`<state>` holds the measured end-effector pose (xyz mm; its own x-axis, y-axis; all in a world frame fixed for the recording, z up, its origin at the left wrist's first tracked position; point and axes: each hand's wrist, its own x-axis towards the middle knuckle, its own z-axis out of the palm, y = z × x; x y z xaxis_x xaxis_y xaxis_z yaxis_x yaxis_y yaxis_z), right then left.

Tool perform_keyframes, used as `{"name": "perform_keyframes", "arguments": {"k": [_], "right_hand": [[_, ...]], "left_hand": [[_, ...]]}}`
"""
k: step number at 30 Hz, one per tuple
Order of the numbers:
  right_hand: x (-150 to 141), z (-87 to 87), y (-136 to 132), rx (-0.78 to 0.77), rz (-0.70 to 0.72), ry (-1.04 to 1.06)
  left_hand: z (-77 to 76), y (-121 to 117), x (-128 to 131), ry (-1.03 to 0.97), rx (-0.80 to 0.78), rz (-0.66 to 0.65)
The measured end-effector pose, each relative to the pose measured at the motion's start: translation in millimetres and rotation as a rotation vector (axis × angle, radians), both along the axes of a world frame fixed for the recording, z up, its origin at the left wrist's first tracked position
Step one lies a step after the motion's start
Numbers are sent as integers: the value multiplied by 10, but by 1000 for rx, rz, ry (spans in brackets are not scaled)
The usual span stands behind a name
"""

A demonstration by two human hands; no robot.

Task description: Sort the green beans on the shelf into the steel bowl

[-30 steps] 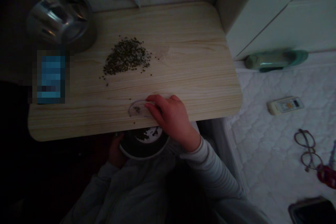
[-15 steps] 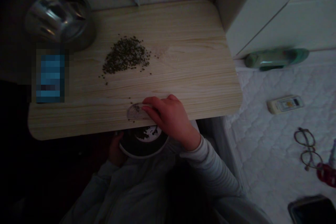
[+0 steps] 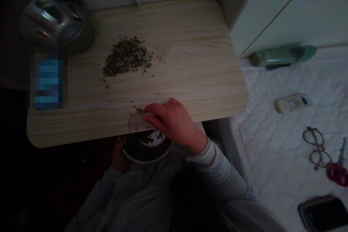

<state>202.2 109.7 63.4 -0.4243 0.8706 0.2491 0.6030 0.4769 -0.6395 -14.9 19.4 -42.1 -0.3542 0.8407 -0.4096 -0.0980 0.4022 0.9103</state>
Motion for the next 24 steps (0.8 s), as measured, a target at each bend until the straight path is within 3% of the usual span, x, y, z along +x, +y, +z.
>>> {"name": "perform_keyframes", "arguments": {"k": [7, 15, 24], "right_hand": [[53, 29, 0, -62, 105, 59], [-21, 57, -10, -176, -216, 218], [-81, 64, 1, -131, -230, 127]], "left_hand": [[-31, -25, -19, 42, 6, 7], [99, 18, 39, 86, 37, -39], [-18, -60, -40, 15, 19, 24]]}}
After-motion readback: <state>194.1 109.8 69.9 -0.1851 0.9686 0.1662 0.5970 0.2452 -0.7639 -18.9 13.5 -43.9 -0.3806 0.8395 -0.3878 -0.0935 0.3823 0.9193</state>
